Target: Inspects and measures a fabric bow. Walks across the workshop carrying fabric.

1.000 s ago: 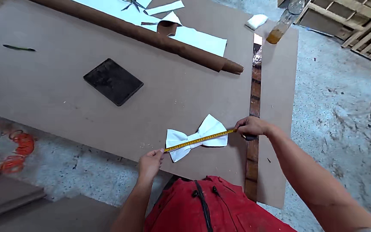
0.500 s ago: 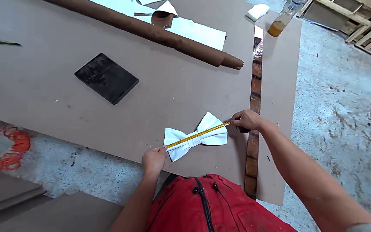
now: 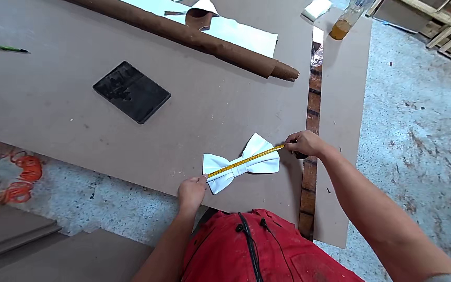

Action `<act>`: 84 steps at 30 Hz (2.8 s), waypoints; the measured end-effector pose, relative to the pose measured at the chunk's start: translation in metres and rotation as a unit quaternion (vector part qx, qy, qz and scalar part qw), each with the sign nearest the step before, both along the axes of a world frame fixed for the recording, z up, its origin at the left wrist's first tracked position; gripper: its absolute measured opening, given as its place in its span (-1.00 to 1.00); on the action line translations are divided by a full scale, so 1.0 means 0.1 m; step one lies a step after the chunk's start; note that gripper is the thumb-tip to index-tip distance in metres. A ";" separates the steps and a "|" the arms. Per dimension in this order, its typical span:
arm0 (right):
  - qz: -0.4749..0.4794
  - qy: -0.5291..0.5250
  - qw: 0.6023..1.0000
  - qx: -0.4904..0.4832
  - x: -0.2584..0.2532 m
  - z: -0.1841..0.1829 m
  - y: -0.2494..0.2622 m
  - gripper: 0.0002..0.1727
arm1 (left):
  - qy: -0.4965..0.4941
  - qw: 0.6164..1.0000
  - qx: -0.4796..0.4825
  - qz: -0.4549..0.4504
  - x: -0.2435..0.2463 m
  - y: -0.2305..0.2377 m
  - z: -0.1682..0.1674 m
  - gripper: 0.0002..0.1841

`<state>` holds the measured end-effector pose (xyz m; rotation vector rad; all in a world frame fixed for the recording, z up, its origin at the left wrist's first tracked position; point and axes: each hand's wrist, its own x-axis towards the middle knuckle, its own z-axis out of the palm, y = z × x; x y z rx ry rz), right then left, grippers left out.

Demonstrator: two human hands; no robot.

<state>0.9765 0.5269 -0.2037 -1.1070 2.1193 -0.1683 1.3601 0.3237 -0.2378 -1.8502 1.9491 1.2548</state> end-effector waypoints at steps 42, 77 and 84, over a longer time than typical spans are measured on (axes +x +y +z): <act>0.064 -0.066 0.996 -0.007 -0.30 -0.08 -0.11 -0.72 | 0.106 0.928 -0.137 -0.330 -1.17 0.38 0.11 -0.89; 0.085 -0.125 0.988 0.007 -0.11 -0.16 -0.35 -0.76 | 0.174 0.898 -0.212 -0.345 -1.14 0.44 -0.06 -0.87; 0.082 -0.131 0.988 0.003 -0.11 -0.19 -0.34 -0.78 | 0.189 0.902 -0.211 -0.325 -1.06 0.38 -0.03 -0.69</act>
